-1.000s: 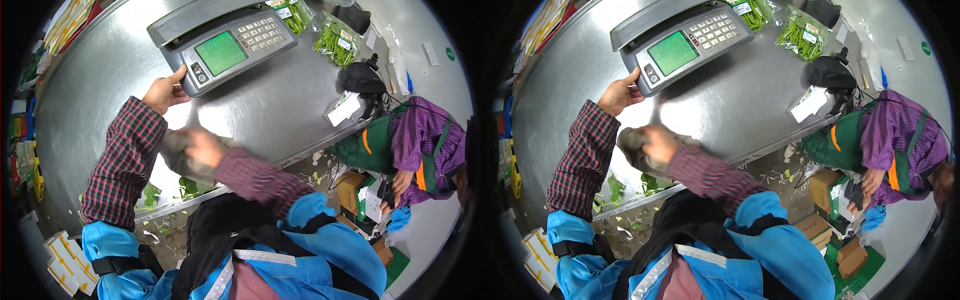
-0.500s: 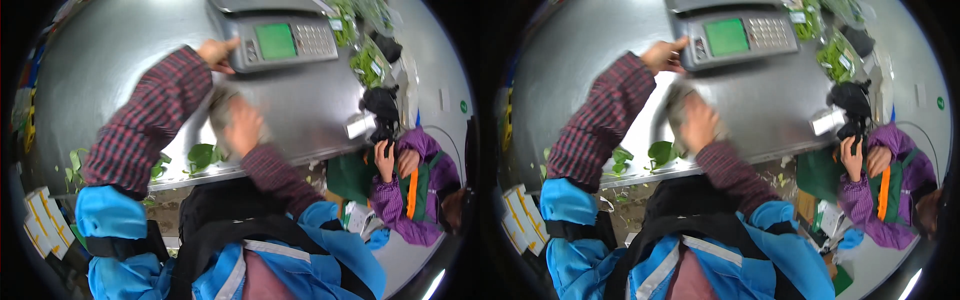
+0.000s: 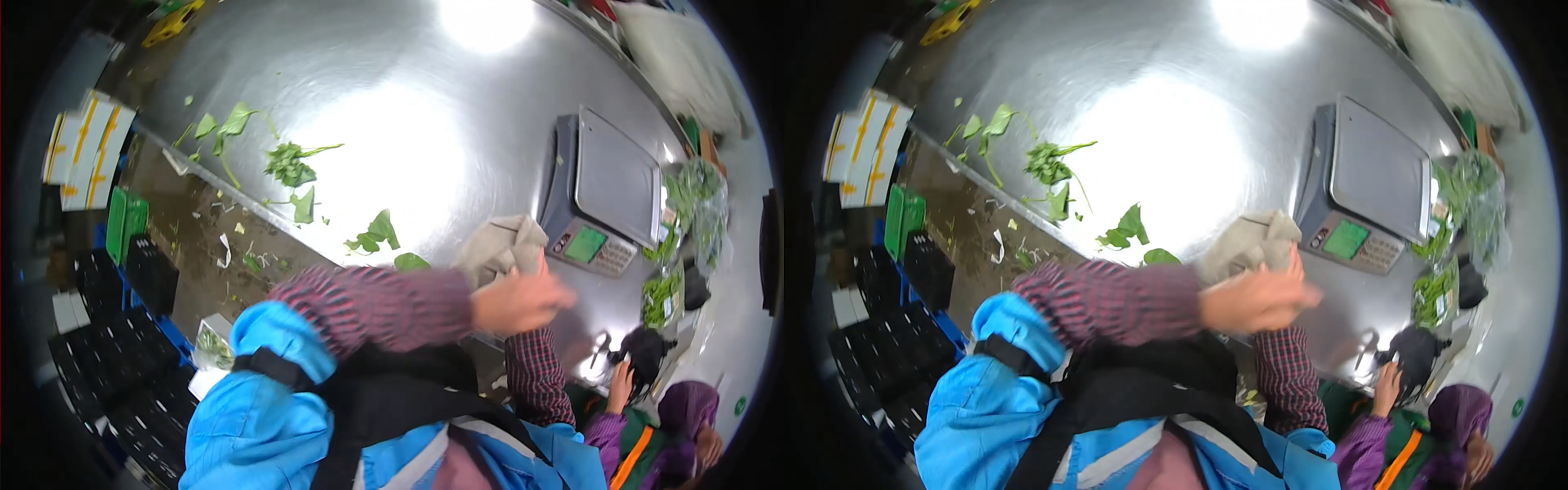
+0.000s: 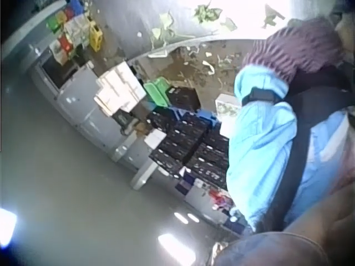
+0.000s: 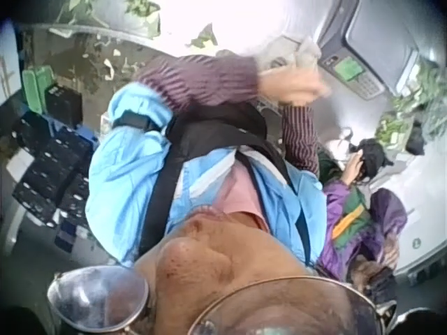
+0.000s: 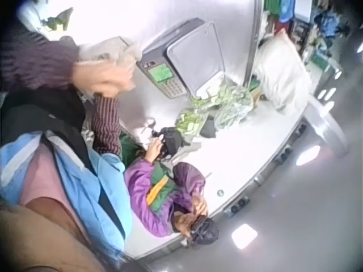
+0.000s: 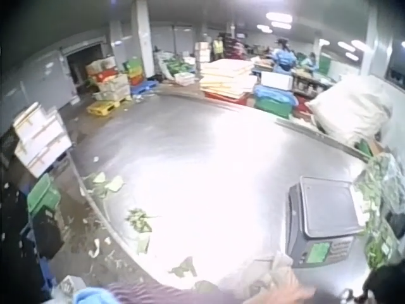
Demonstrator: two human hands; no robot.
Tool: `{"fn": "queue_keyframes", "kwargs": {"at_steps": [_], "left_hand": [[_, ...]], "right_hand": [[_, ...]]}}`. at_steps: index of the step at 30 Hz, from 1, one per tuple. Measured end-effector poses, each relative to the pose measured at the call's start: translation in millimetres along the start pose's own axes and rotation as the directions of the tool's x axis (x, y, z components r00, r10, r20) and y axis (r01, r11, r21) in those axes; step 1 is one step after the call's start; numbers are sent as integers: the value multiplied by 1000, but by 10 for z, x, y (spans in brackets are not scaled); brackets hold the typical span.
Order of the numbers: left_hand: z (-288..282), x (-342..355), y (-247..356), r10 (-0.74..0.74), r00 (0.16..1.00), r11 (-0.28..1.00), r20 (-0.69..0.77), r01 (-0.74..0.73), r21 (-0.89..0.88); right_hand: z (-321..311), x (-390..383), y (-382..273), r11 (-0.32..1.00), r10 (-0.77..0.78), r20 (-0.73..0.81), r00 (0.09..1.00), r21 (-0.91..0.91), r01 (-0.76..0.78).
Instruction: The recorder uses a cloth to wipe down a metal production table, clearing away vegetable debris.
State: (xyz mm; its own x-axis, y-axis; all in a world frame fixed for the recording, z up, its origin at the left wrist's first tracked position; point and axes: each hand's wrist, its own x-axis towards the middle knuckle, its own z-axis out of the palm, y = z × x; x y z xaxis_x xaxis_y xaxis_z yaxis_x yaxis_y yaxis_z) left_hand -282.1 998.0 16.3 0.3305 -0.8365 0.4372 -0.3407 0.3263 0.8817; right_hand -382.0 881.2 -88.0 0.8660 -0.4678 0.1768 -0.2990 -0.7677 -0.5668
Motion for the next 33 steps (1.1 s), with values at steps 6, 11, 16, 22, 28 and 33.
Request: {"fn": "queue_keyframes", "kwargs": {"at_steps": [6, 11, 16, 22, 28, 33], "left_hand": [[-379, -2347, 390, -677, 522, 683, -520, 709, -177], [-423, -3948, 671, -748, 127, 532, -652, 702, -473], [-934, -4572, 785, -765, 102, 582, -636, 533, -615], [-1924, -5198, 910, -696, -20, 652, -718, 400, -644], [-2913, -5908, 998, -673, -130, 623, -728, 431, -653], [-3839, -6349, 886, -662, -188, 650, -726, 339, -680]], "right_hand": [[517, -235, -249, 997, 70, 2, 998, -41, -70], [1317, -36, -1260, 996, -85, 117, 990, -25, 88], [2290, 301, -2281, 987, -150, 72, 986, -50, 154], [3564, 886, -3536, 978, -204, -2, 979, -45, 204], [4651, 1349, -4930, 973, -226, 62, 972, -29, 228], [5478, 1686, -6090, 959, -283, 158, 946, 13, 284]]}}
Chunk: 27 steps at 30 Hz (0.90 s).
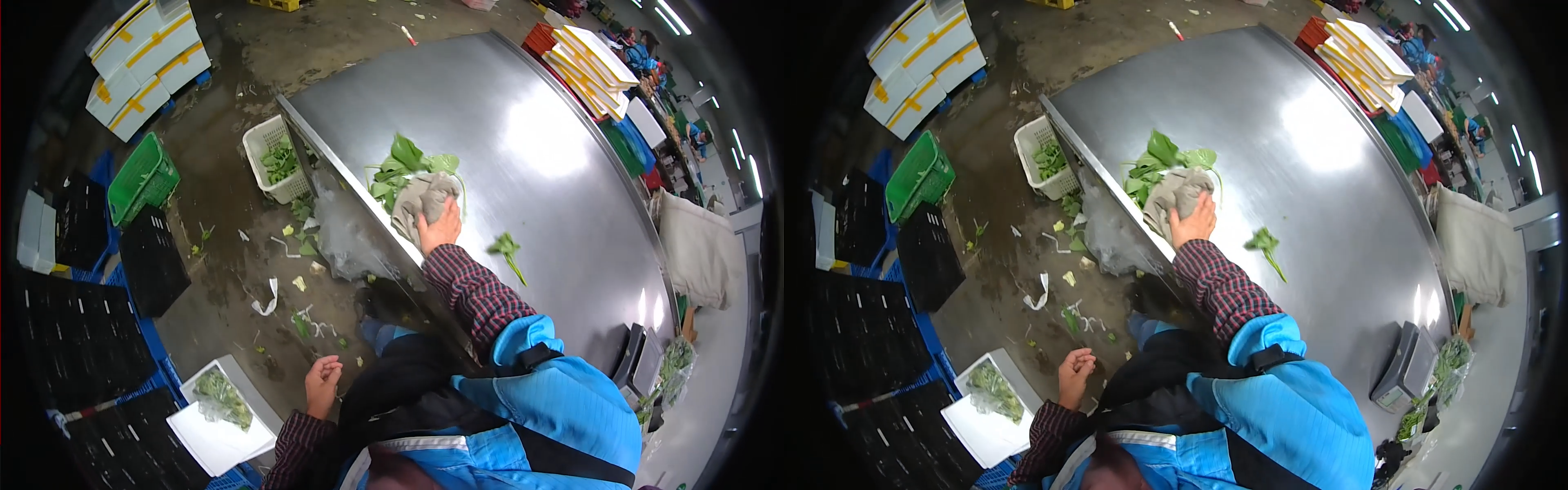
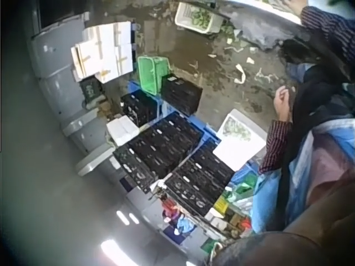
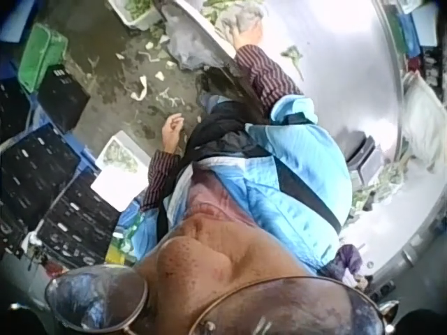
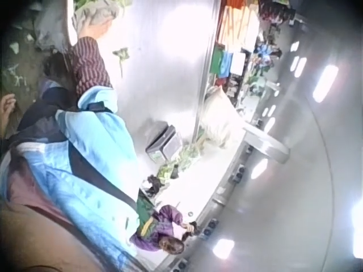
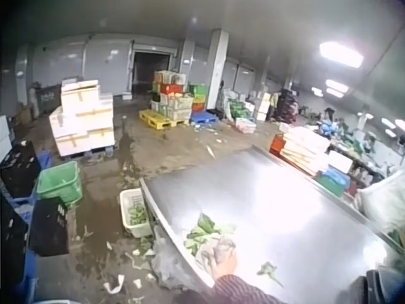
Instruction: The recorder uses a cloth to wipe down a metal production table, clearing away vegetable debris.
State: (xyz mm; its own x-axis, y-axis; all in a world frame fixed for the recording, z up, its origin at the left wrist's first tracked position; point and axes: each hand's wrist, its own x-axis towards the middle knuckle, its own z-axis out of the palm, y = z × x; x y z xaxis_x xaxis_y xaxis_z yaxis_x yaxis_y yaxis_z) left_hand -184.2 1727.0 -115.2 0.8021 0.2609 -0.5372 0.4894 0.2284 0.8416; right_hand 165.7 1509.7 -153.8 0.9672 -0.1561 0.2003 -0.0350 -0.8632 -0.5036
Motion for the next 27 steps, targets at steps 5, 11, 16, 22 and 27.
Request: {"fn": "queue_keyframes", "kwargs": {"at_steps": [5, 11, 16, 22, 27], "left_hand": [[-327, 1099, 488, 18, 1000, 997, -4, -18, 69], [-617, 1833, 1078, -62, 998, 997, 26, 63, -50], [-984, 2466, 1286, -19, 990, 999, 141, 13, 41], [-1439, 3307, 1854, -100, 974, 988, 202, 73, 140], [-1141, 3888, 2552, -107, 917, 980, 384, 32, 197]], "right_hand": [[811, 799, -997, 997, -81, 63, 995, 3, 81], [1599, 1737, -2031, 994, -110, 8, 994, 13, 110], [2149, 2285, -2729, 992, -109, 12, 994, 64, 108], [2593, 2691, -3521, 960, -184, 10, 983, 215, 177], [2366, 3238, -3359, 724, -21, -11, 1000, 690, 23]]}}
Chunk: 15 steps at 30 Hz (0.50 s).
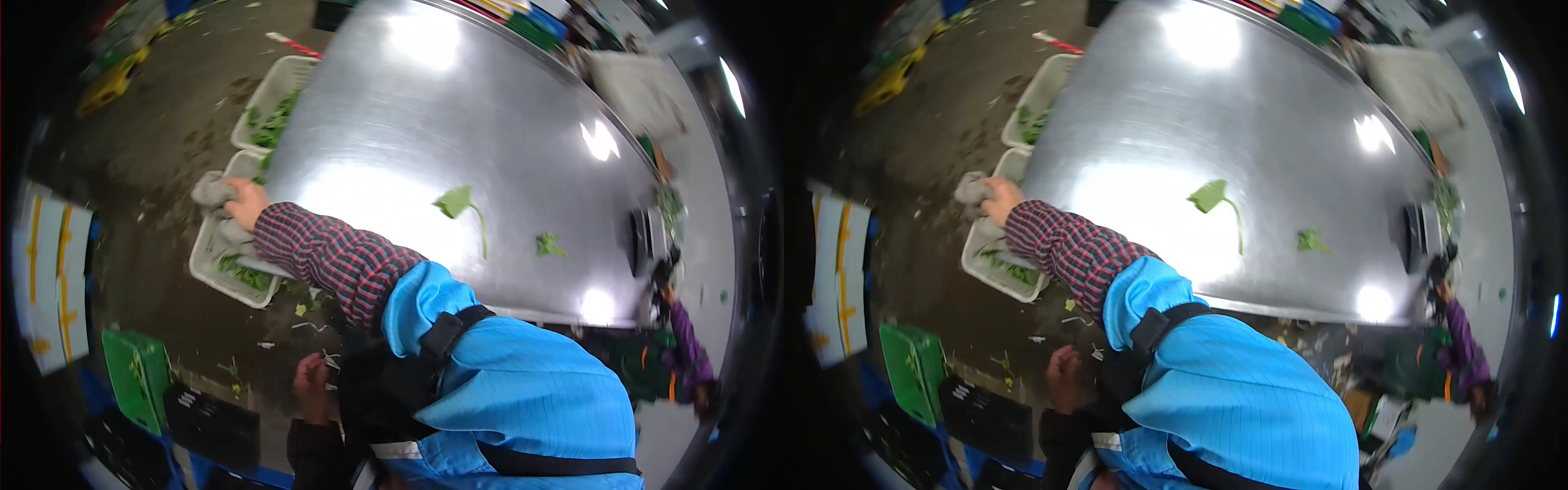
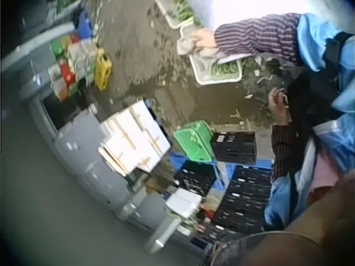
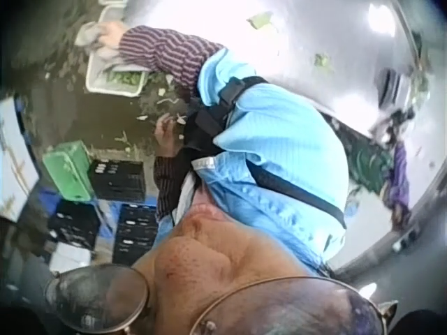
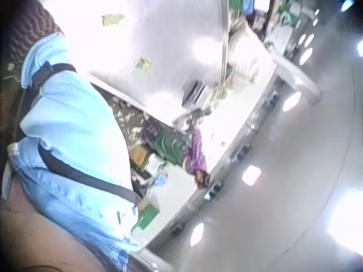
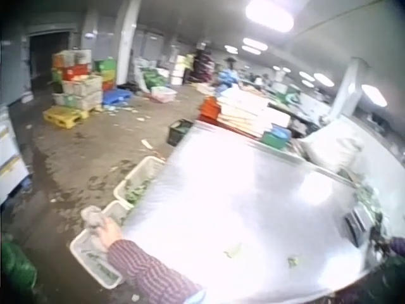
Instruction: The recorder uses a cloth to wipe down a metal production table, clearing away vegetable debris.
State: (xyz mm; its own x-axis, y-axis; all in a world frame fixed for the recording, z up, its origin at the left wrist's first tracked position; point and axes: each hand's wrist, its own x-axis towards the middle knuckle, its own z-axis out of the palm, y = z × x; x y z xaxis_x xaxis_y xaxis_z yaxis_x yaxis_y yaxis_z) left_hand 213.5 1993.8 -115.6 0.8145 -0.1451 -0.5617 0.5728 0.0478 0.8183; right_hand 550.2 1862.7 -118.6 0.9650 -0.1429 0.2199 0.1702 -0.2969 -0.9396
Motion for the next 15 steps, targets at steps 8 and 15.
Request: {"fn": "queue_keyframes", "kwargs": {"at_steps": [8, 15], "left_hand": [[-86, 612, 483, 45, 997, 997, 66, -49, 66], [776, 967, 514, -45, 998, 998, -42, 47, 37]], "right_hand": [[-2521, -1346, -1068, 754, 102, 114, 988, 640, -152], [-5697, -2895, -921, 943, 93, -435, 896, -250, -219]]}}
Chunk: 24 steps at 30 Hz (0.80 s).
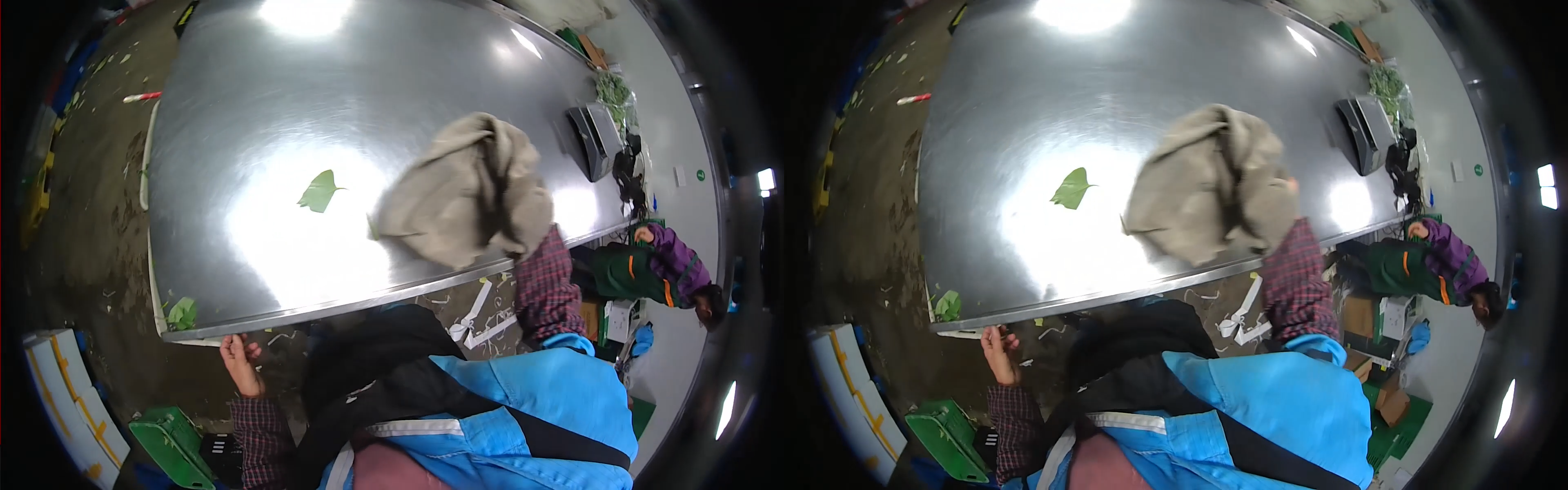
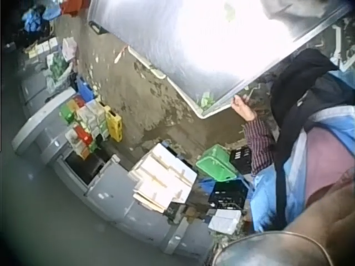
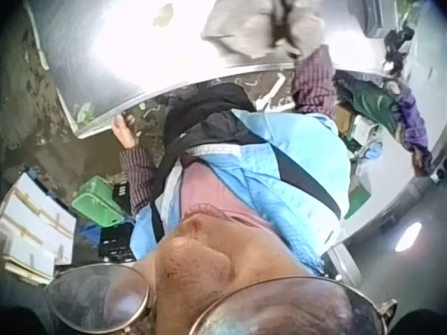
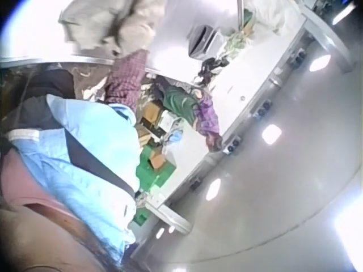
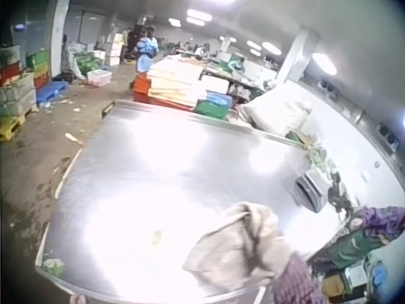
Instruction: The recorder uses a cloth to wipe down a metal production table, clearing away vegetable debris.
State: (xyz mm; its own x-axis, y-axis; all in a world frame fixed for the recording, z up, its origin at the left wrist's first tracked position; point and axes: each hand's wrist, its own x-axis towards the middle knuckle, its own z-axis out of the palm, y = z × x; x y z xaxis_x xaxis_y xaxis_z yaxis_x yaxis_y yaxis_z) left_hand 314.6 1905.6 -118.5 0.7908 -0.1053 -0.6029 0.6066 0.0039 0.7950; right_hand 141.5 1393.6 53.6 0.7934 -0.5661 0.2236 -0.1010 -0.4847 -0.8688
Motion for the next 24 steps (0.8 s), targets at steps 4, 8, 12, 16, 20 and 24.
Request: {"fn": "queue_keyframes", "kwargs": {"at_steps": [4, 8, 12, 16, 20, 24], "left_hand": [[35, 33, 16, -16, 989, 1000, -149, 16, -4], [52, 241, -162, -17, 993, 999, -117, 22, 42], [-163, 199, 20, -40, 991, 982, -125, 62, 177], [-98, 141, 76, -47, 992, 978, -113, 69, 198], [117, 82, 43, -28, 988, 992, -152, 46, 118], [211, 76, 97, -25, 997, 999, -71, 27, 32]], "right_hand": [[-1567, -1133, 1147, 849, 493, -225, 840, 335, -409], [-2484, -1059, 2382, 657, 734, -375, 566, 179, -733], [-1014, -712, 2693, 155, 366, -827, 426, -397, -904], [-233, -229, 2522, 429, 264, -627, 733, -605, -671], [1268, 314, 1803, 554, 188, -414, 891, -704, -444], [3071, 491, 656, 710, 137, -110, 985, -682, -175]]}}
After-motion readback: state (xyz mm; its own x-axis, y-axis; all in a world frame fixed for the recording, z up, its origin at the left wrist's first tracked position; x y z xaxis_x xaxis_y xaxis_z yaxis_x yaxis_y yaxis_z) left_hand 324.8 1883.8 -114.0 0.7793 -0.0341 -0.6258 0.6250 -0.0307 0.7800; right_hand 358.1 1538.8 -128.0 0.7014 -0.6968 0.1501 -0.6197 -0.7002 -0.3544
